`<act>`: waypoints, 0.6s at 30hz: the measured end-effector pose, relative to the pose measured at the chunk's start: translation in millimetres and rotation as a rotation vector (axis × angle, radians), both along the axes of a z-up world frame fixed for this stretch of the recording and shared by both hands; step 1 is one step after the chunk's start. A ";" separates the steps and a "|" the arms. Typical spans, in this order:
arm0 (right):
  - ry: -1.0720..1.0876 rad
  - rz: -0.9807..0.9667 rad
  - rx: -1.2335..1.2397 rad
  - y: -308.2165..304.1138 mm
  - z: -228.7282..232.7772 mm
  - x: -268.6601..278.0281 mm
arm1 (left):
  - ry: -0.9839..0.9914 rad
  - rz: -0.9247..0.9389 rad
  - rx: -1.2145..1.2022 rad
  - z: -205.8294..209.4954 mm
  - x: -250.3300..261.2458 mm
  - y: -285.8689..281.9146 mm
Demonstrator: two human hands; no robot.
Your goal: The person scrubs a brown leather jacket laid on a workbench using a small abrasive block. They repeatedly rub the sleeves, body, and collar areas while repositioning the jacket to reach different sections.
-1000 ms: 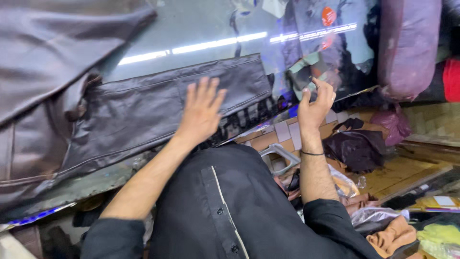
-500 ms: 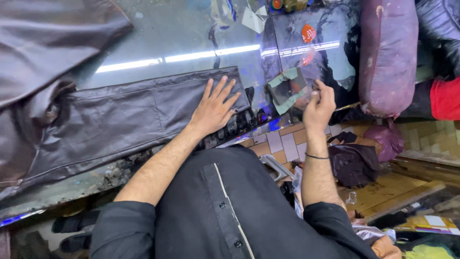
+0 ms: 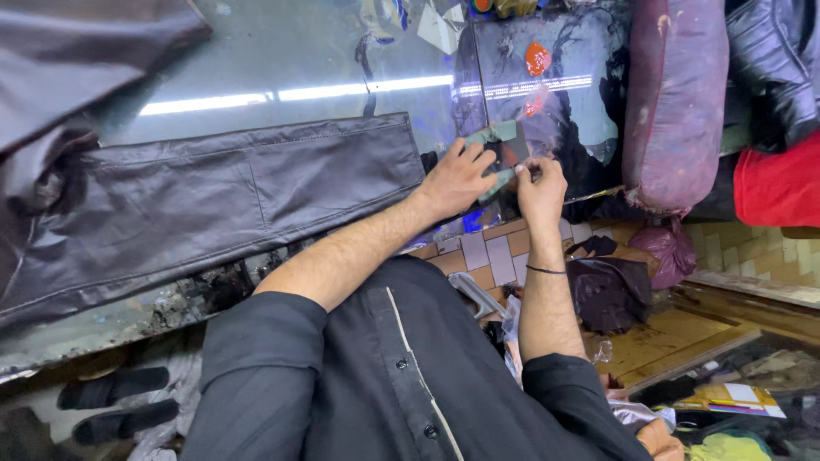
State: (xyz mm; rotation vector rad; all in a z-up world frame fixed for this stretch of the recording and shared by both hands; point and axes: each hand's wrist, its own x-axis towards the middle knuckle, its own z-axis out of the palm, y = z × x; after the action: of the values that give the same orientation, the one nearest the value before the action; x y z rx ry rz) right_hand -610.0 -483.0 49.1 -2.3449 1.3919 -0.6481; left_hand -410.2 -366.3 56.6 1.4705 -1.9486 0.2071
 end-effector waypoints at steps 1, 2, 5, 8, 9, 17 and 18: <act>-0.062 -0.017 0.089 0.3 -2.3 -4.5 | -0.018 0.006 0.013 -3.6 3.9 -0.6; -0.125 -0.035 0.179 1.8 -3.9 -8.3 | -0.021 0.008 0.007 -6.2 8.1 -1.8; -0.357 -0.015 0.417 17.6 -4.2 -15.7 | -0.051 0.008 0.001 -8.4 16.5 0.9; -0.333 0.063 0.323 31.6 6.0 -12.6 | -0.064 -0.009 0.024 -3.8 18.6 2.1; -0.278 0.092 0.246 35.3 9.8 -10.2 | -0.026 -0.032 0.054 -3.3 17.9 3.8; 0.005 0.471 -0.251 32.8 36.3 3.2 | -0.024 0.050 0.075 -15.8 6.5 7.7; 0.058 0.484 -0.281 31.0 37.5 4.5 | -0.025 0.057 0.071 -18.4 6.1 8.1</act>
State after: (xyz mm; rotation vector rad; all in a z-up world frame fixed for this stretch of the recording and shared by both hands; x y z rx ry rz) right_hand -605.5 -452.1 86.6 -2.7954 0.7336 -0.6648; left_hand -404.1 -358.1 38.2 1.5781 -1.9534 0.1849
